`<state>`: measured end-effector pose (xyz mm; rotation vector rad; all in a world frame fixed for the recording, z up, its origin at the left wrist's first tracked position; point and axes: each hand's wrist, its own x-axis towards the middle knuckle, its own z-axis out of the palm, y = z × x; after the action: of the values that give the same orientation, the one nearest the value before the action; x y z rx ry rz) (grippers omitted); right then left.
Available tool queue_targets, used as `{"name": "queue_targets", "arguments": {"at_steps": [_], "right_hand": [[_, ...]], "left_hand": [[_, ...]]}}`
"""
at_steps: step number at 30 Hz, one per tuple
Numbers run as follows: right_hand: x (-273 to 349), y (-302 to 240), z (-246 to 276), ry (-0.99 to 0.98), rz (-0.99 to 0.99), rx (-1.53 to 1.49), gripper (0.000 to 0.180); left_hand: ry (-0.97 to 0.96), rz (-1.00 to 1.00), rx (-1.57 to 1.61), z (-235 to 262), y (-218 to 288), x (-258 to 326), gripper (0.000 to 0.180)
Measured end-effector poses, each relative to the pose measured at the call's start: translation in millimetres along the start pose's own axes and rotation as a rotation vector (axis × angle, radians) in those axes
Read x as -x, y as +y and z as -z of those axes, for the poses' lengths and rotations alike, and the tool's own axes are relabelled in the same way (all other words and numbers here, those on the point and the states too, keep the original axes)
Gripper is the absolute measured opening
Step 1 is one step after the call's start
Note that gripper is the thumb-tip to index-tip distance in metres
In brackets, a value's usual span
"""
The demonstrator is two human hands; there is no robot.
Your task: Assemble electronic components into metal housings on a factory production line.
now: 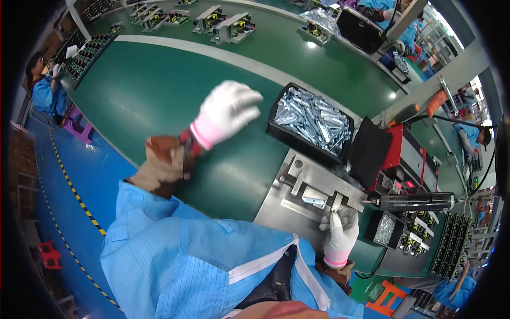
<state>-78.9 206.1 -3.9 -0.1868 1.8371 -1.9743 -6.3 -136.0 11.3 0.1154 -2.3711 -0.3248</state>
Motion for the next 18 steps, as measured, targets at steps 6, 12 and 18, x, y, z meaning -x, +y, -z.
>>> {"name": "queue_targets", "arguments": {"at_steps": [6, 12, 18], "right_hand": [[12.2, 2.9, -7.1, 0.069, 0.032, -0.045, 0.018], [14.1, 21.8, -29.6, 0.262, 0.029, -0.078, 0.024], [8.0, 3.0, -30.1, 0.192, -0.076, -0.233, 0.026]], "left_hand": [[0.195, 0.590, -0.087, -36.2, -183.0, -41.8, 0.046], [-0.097, 0.643, -0.248, -56.4, -263.9, -107.8, 0.053], [-0.452, 0.486, -0.394, -69.6, -306.8, -157.4, 0.054]]}}
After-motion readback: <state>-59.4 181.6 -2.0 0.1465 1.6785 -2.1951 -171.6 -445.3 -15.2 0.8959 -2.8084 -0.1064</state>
